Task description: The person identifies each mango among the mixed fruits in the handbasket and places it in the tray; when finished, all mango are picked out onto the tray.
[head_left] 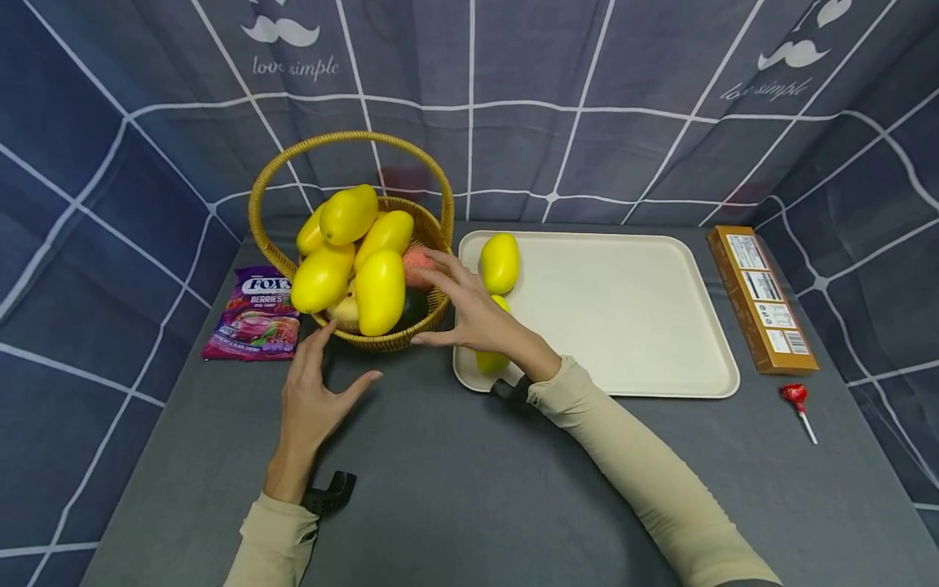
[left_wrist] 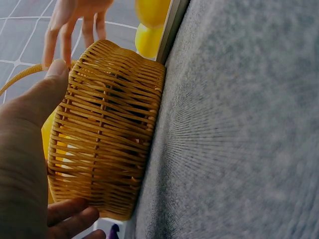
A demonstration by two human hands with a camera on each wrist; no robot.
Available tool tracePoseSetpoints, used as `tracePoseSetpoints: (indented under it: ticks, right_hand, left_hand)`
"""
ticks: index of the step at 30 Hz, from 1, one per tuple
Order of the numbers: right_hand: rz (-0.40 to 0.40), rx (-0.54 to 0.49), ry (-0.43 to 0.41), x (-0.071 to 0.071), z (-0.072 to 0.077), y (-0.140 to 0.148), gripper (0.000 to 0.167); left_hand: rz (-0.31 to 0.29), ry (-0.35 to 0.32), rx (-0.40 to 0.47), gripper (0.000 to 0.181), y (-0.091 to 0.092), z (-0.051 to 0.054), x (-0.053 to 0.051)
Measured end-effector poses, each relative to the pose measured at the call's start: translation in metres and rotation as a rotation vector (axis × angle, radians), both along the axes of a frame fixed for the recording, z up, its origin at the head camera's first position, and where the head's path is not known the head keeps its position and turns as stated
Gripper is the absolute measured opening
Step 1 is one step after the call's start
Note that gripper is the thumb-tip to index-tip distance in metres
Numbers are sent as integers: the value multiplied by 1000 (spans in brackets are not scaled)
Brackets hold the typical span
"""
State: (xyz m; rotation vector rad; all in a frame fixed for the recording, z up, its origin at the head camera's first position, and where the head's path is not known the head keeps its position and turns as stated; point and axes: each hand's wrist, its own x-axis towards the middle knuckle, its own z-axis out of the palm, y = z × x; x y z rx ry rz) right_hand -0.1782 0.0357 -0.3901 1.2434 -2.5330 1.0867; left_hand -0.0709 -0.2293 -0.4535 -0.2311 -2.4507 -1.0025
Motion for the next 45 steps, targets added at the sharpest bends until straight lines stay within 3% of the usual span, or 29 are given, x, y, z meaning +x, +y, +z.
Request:
tracePoseSetpoints:
  ticks: [9,22,31,37,41,45]
  right_hand:
    - [12,66,-21,-11,2,-38,93]
    - [-19,81,-30,-11,-2,-55,94]
    - [-34,38,-64,-9,-3,-55,93]
    - [-38,-6,-58,-8,-3,-49,91]
    - [-43,-40,-44,-6,0,-40,90]
    - [-45,-79,-34,-2,3,-23,90]
  left_hand:
    - [-4,15,-12,103,-1,-2,-1]
    - [25,32,-6,98,-1,-3,-3]
    - [119,-12,35,87,3,0,-2]
    - [202,-75,149,80,6,2,-3]
    - [211,-77,223,77,14,4,-3]
    - [210,-40,223,75,22,4,-2]
